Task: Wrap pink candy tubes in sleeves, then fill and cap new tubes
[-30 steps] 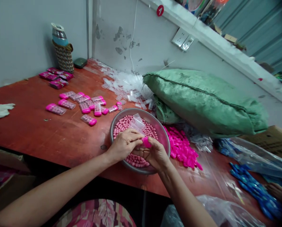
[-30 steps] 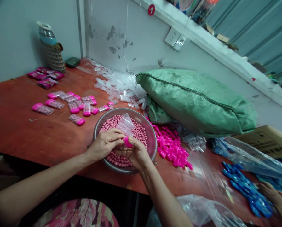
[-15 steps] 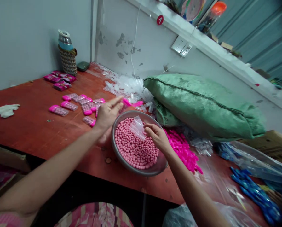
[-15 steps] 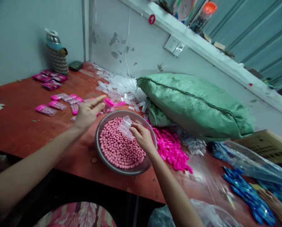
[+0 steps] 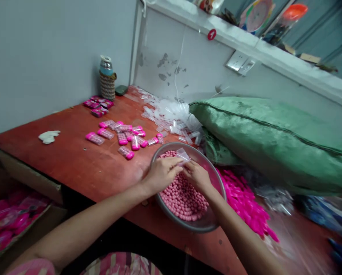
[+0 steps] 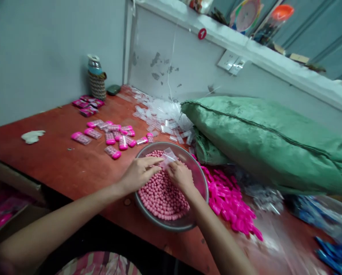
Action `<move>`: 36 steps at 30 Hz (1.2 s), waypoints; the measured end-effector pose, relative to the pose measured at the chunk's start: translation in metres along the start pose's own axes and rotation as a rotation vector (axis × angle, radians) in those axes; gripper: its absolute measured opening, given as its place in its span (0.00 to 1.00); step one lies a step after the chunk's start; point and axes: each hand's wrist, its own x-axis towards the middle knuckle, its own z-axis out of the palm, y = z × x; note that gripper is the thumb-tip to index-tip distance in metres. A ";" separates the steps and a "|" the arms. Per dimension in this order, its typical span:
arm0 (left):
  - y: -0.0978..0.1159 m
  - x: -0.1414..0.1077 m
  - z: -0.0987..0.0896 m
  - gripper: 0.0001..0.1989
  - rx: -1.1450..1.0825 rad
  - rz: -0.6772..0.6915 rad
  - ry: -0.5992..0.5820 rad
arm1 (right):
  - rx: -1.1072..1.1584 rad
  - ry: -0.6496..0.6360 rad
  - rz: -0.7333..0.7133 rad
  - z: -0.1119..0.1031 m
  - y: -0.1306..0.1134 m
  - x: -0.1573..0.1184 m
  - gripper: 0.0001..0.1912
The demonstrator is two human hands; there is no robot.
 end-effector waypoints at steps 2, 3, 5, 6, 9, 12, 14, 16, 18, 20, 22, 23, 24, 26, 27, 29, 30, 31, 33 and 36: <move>0.001 0.002 0.003 0.14 0.053 0.018 -0.014 | 0.077 0.041 0.004 0.001 0.007 0.000 0.12; 0.000 0.003 0.003 0.15 0.083 0.015 -0.009 | 0.124 0.067 0.004 0.000 0.009 0.000 0.12; 0.000 0.004 0.003 0.19 0.135 0.001 0.014 | 0.271 0.111 -0.014 -0.002 0.011 -0.005 0.12; -0.001 0.004 0.002 0.20 0.146 -0.010 0.022 | 0.375 0.117 -0.031 -0.005 0.010 -0.009 0.12; 0.002 0.001 0.004 0.16 0.095 -0.074 0.021 | 0.710 0.082 -0.062 -0.014 0.000 -0.025 0.12; 0.005 -0.003 0.010 0.12 -0.015 -0.133 -0.029 | 0.971 0.101 -0.044 -0.018 -0.012 -0.040 0.12; 0.007 -0.007 0.015 0.11 -0.058 -0.145 -0.066 | 1.092 0.120 -0.025 -0.019 -0.015 -0.046 0.15; 0.009 -0.010 0.018 0.11 -0.044 -0.126 -0.083 | 1.147 0.098 0.000 -0.019 -0.012 -0.050 0.16; 0.012 -0.013 0.017 0.10 -0.004 -0.081 -0.093 | 1.094 0.067 0.015 -0.021 -0.005 -0.053 0.16; 0.012 -0.014 0.013 0.10 0.003 -0.053 -0.086 | 0.873 0.015 -0.022 -0.023 0.003 -0.055 0.15; 0.009 -0.013 0.008 0.10 -0.035 -0.073 -0.048 | 0.546 -0.110 -0.103 -0.021 0.005 -0.057 0.10; 0.006 -0.013 0.006 0.11 -0.067 -0.103 -0.026 | 0.400 -0.184 -0.134 -0.019 0.003 -0.056 0.06; 0.002 -0.012 0.004 0.12 -0.106 -0.139 -0.011 | 0.296 -0.251 -0.152 -0.014 -0.001 -0.055 0.05; -0.005 -0.011 0.003 0.13 -0.177 -0.204 0.008 | 0.224 -0.323 -0.149 -0.003 -0.013 -0.049 0.07; -0.008 -0.011 0.003 0.14 -0.193 -0.220 0.016 | 0.237 -0.329 -0.141 0.004 -0.019 -0.045 0.07; -0.011 -0.011 0.003 0.13 -0.177 -0.204 0.033 | 0.298 -0.333 -0.132 0.014 -0.031 -0.035 0.06; -0.012 -0.011 0.003 0.13 -0.153 -0.184 0.043 | 0.331 -0.331 -0.128 0.017 -0.034 -0.032 0.06; -0.012 -0.012 0.002 0.13 -0.129 -0.166 0.050 | 0.351 -0.326 -0.126 0.017 -0.036 -0.029 0.04; -0.012 -0.012 0.001 0.14 -0.101 -0.154 0.064 | 0.500 -0.312 -0.101 0.014 -0.034 -0.028 0.00; -0.012 -0.013 0.001 0.16 -0.103 -0.166 0.066 | 1.077 -0.284 0.006 0.005 -0.025 -0.035 0.06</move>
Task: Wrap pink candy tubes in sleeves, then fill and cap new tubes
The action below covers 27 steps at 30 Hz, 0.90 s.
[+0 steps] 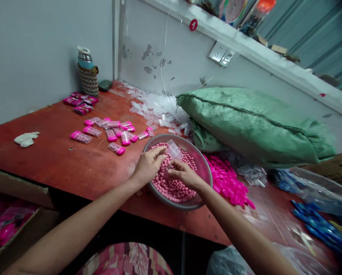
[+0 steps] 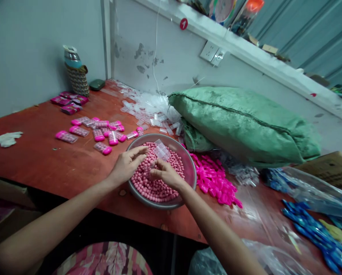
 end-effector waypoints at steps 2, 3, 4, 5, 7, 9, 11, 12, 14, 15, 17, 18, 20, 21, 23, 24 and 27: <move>0.002 -0.001 0.001 0.18 -0.011 -0.016 -0.043 | 0.369 0.051 -0.004 -0.005 -0.001 -0.008 0.09; 0.004 -0.001 0.002 0.18 -0.013 -0.025 -0.081 | 0.464 0.083 -0.015 -0.006 -0.001 -0.010 0.10; 0.006 -0.002 0.004 0.18 -0.011 -0.029 -0.127 | 0.527 0.115 -0.030 -0.006 -0.001 -0.013 0.09; 0.009 -0.003 0.005 0.17 -0.005 -0.025 -0.170 | 0.576 0.144 -0.048 -0.005 -0.002 -0.015 0.09; 0.013 -0.004 0.008 0.14 0.001 0.001 -0.236 | 0.653 0.188 -0.082 -0.004 -0.003 -0.017 0.08; 0.016 -0.003 0.010 0.11 -0.031 0.006 -0.278 | 0.669 0.206 -0.094 -0.003 -0.005 -0.019 0.09; 0.015 -0.001 0.012 0.10 -0.132 -0.056 -0.309 | 0.606 0.218 -0.093 -0.005 -0.007 -0.022 0.09; 0.014 0.000 0.013 0.10 -0.201 -0.106 -0.324 | 0.562 0.228 -0.094 -0.007 -0.009 -0.024 0.10; 0.012 0.002 0.015 0.11 -0.357 -0.222 -0.348 | 0.487 0.257 -0.104 -0.012 -0.011 -0.028 0.12; 0.011 0.003 0.016 0.11 -0.435 -0.282 -0.359 | 0.462 0.272 -0.111 -0.015 -0.012 -0.030 0.13; 0.011 0.004 0.018 0.12 -0.561 -0.380 -0.380 | 0.430 0.297 -0.126 -0.022 -0.013 -0.034 0.13; 0.012 0.004 0.020 0.12 -0.602 -0.411 -0.385 | 0.418 0.315 -0.134 -0.024 -0.014 -0.035 0.12; 0.013 0.004 0.022 0.11 -0.620 -0.417 -0.387 | 0.403 0.380 -0.165 -0.029 -0.017 -0.035 0.10; 0.014 0.004 0.023 0.10 -0.596 -0.397 -0.388 | 0.404 0.421 -0.188 -0.031 -0.019 -0.035 0.10; 0.015 0.004 0.024 0.09 -0.509 -0.340 -0.399 | 0.416 0.481 -0.233 -0.032 -0.025 -0.033 0.09; 0.015 0.004 0.024 0.09 -0.462 -0.311 -0.408 | 0.418 0.479 -0.242 -0.032 -0.028 -0.031 0.09; 0.015 0.004 0.023 0.10 -0.386 -0.250 -0.428 | 0.394 0.393 -0.221 -0.030 -0.036 -0.026 0.09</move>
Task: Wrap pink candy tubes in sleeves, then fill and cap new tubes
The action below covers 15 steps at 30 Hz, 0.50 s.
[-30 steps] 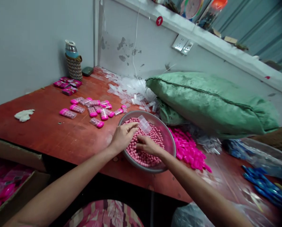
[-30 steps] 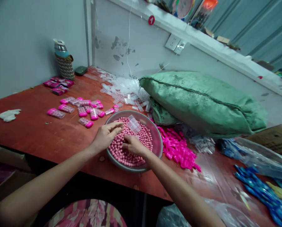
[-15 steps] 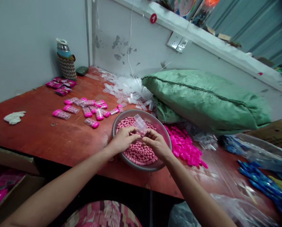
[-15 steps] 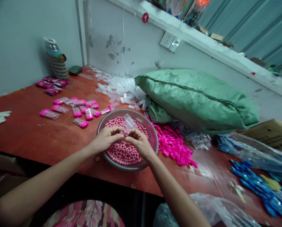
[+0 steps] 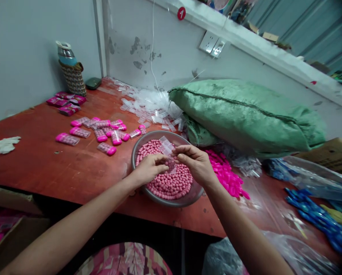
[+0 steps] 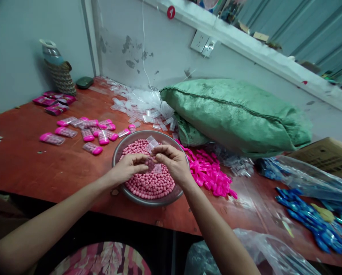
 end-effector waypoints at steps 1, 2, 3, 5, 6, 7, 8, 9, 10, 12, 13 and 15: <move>0.000 0.000 -0.001 0.11 0.007 0.010 -0.004 | -0.003 -0.015 0.010 0.001 -0.001 0.001 0.09; -0.001 0.000 -0.002 0.11 0.008 0.018 -0.004 | 0.004 -0.011 0.013 0.002 -0.002 0.002 0.09; -0.002 0.000 -0.002 0.11 0.010 0.023 0.001 | 0.021 0.010 0.011 0.001 -0.002 0.002 0.09; -0.003 0.000 -0.004 0.12 0.034 0.028 0.012 | 0.068 0.074 0.006 -0.004 -0.002 0.001 0.10; -0.003 0.000 -0.004 0.12 0.054 0.030 0.020 | 0.089 0.107 0.002 -0.007 -0.001 0.000 0.09; -0.003 0.000 -0.005 0.12 0.074 0.031 0.028 | 0.098 0.134 -0.001 -0.011 0.000 -0.003 0.09; -0.003 -0.001 -0.004 0.12 0.087 0.031 0.040 | 0.088 0.149 -0.002 -0.014 0.003 -0.008 0.08; -0.002 -0.002 -0.004 0.13 0.085 0.027 0.055 | 0.056 0.149 0.008 -0.017 0.006 -0.013 0.07; -0.002 -0.002 -0.004 0.14 0.070 0.021 0.078 | 0.001 0.137 0.028 -0.018 0.010 -0.019 0.07; -0.001 -0.003 -0.004 0.15 0.014 0.003 0.130 | -0.165 0.107 0.063 -0.018 0.017 -0.034 0.08; -0.001 -0.003 -0.005 0.16 0.007 -0.002 0.145 | -0.261 0.104 0.052 -0.017 0.020 -0.042 0.09; 0.000 -0.002 -0.006 0.16 0.060 -0.019 0.111 | -0.419 0.138 -0.015 -0.015 0.024 -0.057 0.11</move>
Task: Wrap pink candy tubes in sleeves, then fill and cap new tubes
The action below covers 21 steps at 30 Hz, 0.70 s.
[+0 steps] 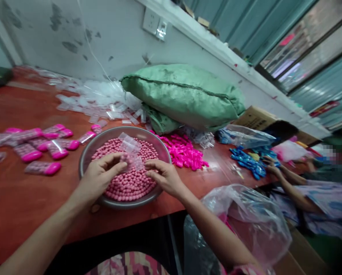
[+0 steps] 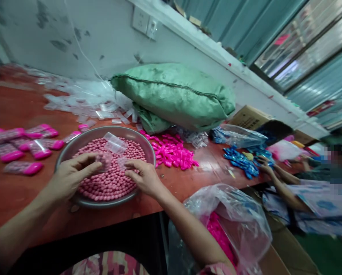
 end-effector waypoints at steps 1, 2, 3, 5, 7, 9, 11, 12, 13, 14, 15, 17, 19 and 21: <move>0.001 0.000 0.000 0.17 0.027 -0.008 -0.015 | -0.049 0.039 -0.031 -0.002 0.001 -0.008 0.11; 0.001 0.001 0.000 0.17 0.042 -0.019 -0.017 | -0.079 0.075 -0.042 -0.007 0.003 -0.015 0.10; 0.002 0.001 0.001 0.18 0.050 -0.030 -0.007 | -0.091 0.107 -0.029 -0.014 0.006 -0.021 0.09; 0.005 0.001 0.003 0.18 0.067 -0.045 0.014 | -0.112 0.176 0.043 -0.037 0.020 -0.031 0.09; 0.007 0.002 0.005 0.18 0.102 -0.056 -0.002 | -0.208 0.262 0.137 -0.068 0.043 -0.036 0.12; 0.009 0.002 0.008 0.18 0.118 -0.063 -0.015 | -0.519 0.371 0.220 -0.099 0.073 -0.036 0.13; 0.009 0.003 0.010 0.17 0.103 -0.065 -0.011 | -0.770 0.390 0.297 -0.123 0.102 -0.034 0.12; 0.009 0.003 0.011 0.16 0.094 -0.068 -0.015 | -0.824 0.381 0.322 -0.131 0.115 -0.032 0.11; 0.009 0.003 0.011 0.16 0.081 -0.074 -0.023 | -0.859 0.367 0.346 -0.137 0.126 -0.031 0.10; 0.008 0.003 0.011 0.17 0.064 -0.084 -0.028 | -0.874 0.353 0.365 -0.139 0.135 -0.030 0.09; 0.008 0.003 0.012 0.17 0.042 -0.096 -0.024 | -0.897 0.340 0.382 -0.140 0.141 -0.029 0.09; 0.007 0.003 0.011 0.18 0.003 -0.118 0.009 | -0.937 0.321 0.403 -0.137 0.149 -0.029 0.09; 0.006 0.003 0.011 0.18 -0.023 -0.131 0.037 | -0.960 0.300 0.402 -0.133 0.150 -0.032 0.09; 0.006 0.003 0.011 0.18 -0.031 -0.139 0.036 | -0.967 0.271 0.395 -0.131 0.149 -0.036 0.08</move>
